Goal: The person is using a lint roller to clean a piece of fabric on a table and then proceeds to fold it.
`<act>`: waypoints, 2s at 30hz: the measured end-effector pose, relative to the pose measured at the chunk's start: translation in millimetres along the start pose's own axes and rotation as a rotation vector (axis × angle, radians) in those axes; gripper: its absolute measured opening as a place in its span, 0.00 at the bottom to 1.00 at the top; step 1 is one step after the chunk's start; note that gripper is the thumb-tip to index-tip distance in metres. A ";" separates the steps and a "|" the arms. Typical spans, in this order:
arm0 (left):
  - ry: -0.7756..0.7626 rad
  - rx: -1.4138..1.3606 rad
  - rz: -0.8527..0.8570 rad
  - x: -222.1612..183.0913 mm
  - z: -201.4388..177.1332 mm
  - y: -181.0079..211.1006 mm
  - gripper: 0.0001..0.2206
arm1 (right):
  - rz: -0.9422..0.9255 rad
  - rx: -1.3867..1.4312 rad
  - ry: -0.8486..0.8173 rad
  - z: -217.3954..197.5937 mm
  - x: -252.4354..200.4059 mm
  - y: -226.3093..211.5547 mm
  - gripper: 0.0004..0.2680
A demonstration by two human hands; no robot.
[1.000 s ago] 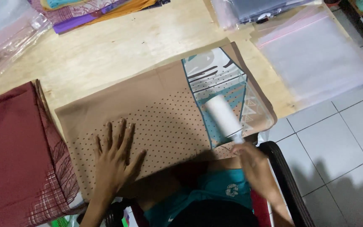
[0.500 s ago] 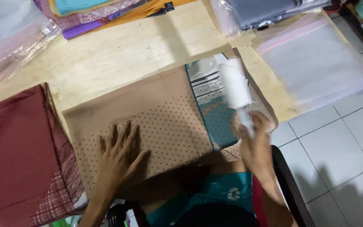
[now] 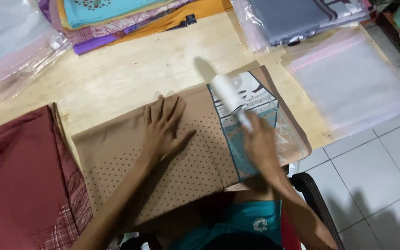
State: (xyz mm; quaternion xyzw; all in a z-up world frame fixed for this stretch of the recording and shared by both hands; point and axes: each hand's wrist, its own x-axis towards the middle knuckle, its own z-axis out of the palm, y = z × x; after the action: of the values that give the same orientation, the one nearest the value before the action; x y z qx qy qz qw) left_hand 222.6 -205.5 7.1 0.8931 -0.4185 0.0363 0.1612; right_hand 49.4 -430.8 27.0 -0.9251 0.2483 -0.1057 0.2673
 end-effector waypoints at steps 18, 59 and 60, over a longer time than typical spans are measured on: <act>-0.044 -0.038 -0.022 -1.6 -11.2 6.7 0.39 | 0.017 0.166 0.370 -55.9 -0.7 14.4 0.11; -0.002 0.093 0.129 -1.5 1.4 -6.9 0.42 | 0.368 0.168 0.139 -67.4 -98.3 66.4 0.12; -0.035 0.074 0.114 -0.4 2.1 -7.4 0.43 | 0.383 0.170 0.202 -75.0 -96.2 70.7 0.11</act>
State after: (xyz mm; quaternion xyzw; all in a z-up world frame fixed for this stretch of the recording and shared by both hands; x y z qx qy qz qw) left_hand 227.8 -201.4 3.2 0.8737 -0.4697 0.0451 0.1183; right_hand -85.9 -466.2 44.9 -0.8200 0.4349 -0.1658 0.3331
